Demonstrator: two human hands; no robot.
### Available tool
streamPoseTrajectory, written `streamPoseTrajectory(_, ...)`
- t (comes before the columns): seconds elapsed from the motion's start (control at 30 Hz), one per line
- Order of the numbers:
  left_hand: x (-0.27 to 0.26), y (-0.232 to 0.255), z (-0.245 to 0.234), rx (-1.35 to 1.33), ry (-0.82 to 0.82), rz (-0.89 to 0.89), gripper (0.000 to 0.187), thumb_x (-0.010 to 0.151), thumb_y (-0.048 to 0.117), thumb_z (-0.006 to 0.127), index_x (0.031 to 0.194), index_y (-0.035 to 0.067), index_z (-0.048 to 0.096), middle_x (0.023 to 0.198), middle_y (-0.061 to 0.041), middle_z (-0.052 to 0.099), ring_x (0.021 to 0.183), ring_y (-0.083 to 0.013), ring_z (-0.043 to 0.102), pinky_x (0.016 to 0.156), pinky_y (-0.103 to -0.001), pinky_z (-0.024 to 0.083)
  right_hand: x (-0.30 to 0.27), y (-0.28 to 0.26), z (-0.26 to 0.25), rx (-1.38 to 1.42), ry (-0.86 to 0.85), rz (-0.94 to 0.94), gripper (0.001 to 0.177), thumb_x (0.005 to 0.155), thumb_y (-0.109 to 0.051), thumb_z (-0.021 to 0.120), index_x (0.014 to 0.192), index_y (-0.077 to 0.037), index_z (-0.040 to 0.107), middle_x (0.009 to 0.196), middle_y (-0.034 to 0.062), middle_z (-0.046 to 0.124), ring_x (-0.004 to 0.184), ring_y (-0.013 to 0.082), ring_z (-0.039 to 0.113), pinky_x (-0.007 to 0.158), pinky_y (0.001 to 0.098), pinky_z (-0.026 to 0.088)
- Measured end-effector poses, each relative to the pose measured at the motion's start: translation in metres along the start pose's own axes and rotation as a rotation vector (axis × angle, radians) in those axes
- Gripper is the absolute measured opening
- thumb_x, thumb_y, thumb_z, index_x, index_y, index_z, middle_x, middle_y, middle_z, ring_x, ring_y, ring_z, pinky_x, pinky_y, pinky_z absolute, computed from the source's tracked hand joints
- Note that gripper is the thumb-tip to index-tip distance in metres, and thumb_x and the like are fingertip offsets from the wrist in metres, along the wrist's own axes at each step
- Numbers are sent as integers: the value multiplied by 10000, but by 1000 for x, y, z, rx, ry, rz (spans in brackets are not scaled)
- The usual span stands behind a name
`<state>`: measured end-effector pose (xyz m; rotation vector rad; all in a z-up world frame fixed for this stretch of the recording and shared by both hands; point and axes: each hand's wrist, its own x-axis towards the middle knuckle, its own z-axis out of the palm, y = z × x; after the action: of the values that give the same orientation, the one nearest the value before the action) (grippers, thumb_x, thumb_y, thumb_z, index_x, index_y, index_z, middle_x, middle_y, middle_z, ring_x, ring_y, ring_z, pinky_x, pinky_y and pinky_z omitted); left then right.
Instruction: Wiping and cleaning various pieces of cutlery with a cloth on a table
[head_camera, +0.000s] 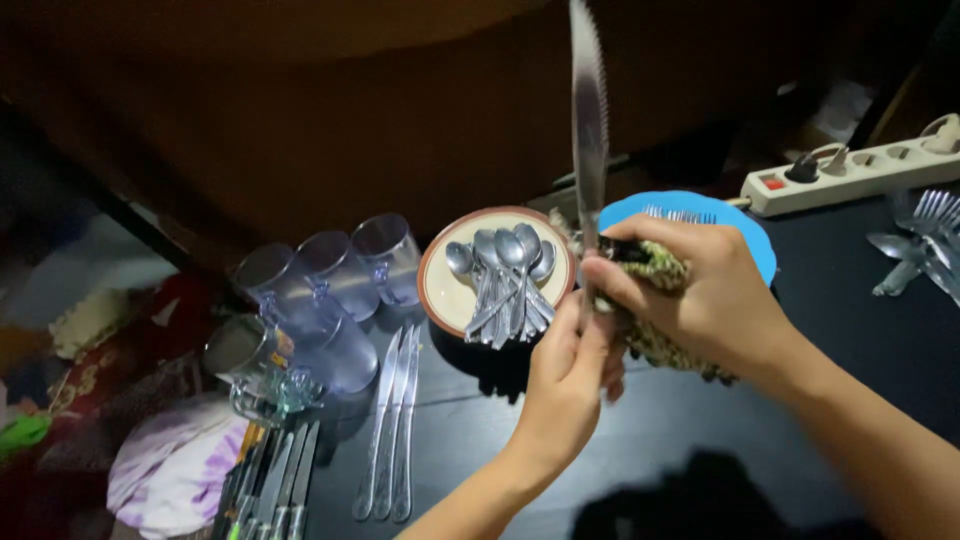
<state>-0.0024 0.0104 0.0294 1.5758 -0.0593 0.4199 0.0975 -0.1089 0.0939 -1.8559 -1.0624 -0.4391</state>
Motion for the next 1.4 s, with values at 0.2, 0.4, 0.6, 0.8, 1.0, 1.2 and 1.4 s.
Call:
streamPoseTrajectory(0.2,8,-40,-8,-143,109,-142,352,1101,379,413,904,110,527,537,9,355,412,-84,292,381,-248,213,25,32,9,902,356,479,674,791,-584,711,1262,-143,514,817,3,582,626,127,603,578,307,585)
streamPoseTrajectory(0.4,-10,-116,-12,261,163,-160,228,821,34,610,644,133,505,599,32,472,612,-80,389,497,-387,346,-3,31,49,598,25,633,421,807,-500,725,852,-86,667,731,-7,574,703,128,555,643,272,435)
streamPoseTrajectory(0.6,-27,-107,2,507,20,76,256,1053,246,426,935,66,564,659,-159,585,585,-365,610,578,-486,383,7,56,36,702,212,573,483,831,-598,644,831,-117,601,751,6,656,642,111,616,587,260,523)
streamPoseTrajectory(0.8,-35,-120,3,509,-48,76,293,1126,298,384,911,113,457,636,-43,464,518,-295,490,552,-413,365,11,52,21,527,375,526,593,841,-730,576,799,-139,543,743,-16,606,623,88,583,560,236,506)
streamPoseTrajectory(1.0,-46,-145,6,574,-15,93,187,1002,142,457,895,39,569,713,-227,582,635,-505,560,602,-571,367,-15,81,44,753,195,610,454,858,-532,691,757,-128,511,641,7,567,520,163,567,484,279,527)
streamPoseTrajectory(1.2,-52,-119,17,402,-23,62,330,1129,313,382,884,108,464,678,-34,459,570,-272,505,589,-406,391,-27,94,17,437,682,660,606,877,-743,665,1181,-220,711,1127,-98,754,985,1,752,942,163,673)
streamPoseTrajectory(1.4,-68,-166,26,390,88,-582,277,799,384,636,1005,199,652,922,-48,704,914,-190,735,717,-426,521,-106,64,79,888,232,509,808,800,-594,673,1374,-44,527,1030,119,684,836,204,695,771,343,619)
